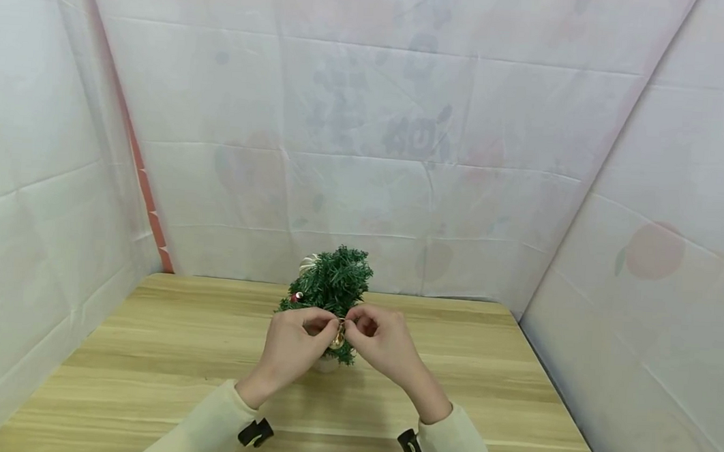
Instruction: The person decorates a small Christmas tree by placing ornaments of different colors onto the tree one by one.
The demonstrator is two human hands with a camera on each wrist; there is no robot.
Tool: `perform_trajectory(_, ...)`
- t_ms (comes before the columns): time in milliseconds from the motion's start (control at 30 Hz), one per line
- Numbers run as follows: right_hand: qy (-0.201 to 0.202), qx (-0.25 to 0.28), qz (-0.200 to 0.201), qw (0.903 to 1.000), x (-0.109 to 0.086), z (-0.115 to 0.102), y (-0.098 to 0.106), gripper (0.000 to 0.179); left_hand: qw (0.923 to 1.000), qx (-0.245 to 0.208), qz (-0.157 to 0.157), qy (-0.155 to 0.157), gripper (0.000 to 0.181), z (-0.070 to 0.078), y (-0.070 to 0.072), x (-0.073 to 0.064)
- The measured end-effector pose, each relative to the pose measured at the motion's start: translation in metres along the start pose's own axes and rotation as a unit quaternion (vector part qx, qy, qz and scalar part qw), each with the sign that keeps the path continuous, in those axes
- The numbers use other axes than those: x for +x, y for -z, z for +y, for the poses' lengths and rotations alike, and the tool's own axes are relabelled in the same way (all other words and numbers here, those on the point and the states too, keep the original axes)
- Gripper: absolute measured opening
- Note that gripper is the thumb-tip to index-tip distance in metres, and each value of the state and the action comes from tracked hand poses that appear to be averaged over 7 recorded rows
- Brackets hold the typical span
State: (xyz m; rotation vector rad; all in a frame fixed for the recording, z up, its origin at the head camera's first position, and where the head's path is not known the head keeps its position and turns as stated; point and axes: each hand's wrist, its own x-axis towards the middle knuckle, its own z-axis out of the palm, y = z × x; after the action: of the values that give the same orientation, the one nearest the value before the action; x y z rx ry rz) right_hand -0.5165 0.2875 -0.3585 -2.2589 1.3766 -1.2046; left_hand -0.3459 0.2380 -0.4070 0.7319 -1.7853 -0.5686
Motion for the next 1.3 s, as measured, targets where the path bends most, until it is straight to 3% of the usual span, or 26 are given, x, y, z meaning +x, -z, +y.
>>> perform_trajectory(67, -0.001, -0.005, -0.001, 1.0000, -0.001, -0.001, -0.001, 0.011, 1.0000, -0.005, -0.006, 0.005, 0.010, -0.001, 0.000, -0.001)
perform_trajectory(300, -0.008, -0.019, -0.011, 0.9997, -0.004, 0.035, -0.008, 0.010, 0.9994, 0.033, -0.010, 0.012, 0.009, -0.003, 0.001, -0.002)
perform_trajectory(533, -0.019, -0.021, -0.006, 0.9996, 0.000, 0.033, -0.008, 0.010, 0.9942, 0.103, 0.027, -0.013, 0.009, -0.003, 0.002, 0.003)
perform_trajectory(867, -0.046, -0.047, 0.006, 0.9978, 0.002, 0.029, -0.011, 0.013, 0.9938, 0.110, -0.001, 0.010, 0.012, -0.004, 0.004, 0.010)
perform_trajectory(1100, -0.042, -0.072, 0.011, 0.9965, 0.002, 0.030, -0.012, 0.013, 0.9906, 0.134, -0.023, 0.016, 0.013, -0.004, 0.003, 0.009)
perform_trajectory(1300, -0.029, -0.075, 0.025, 0.9965, 0.002, 0.033, -0.016, 0.013, 0.9889, 0.147, -0.022, 0.009, 0.013, -0.004, 0.001, 0.010)
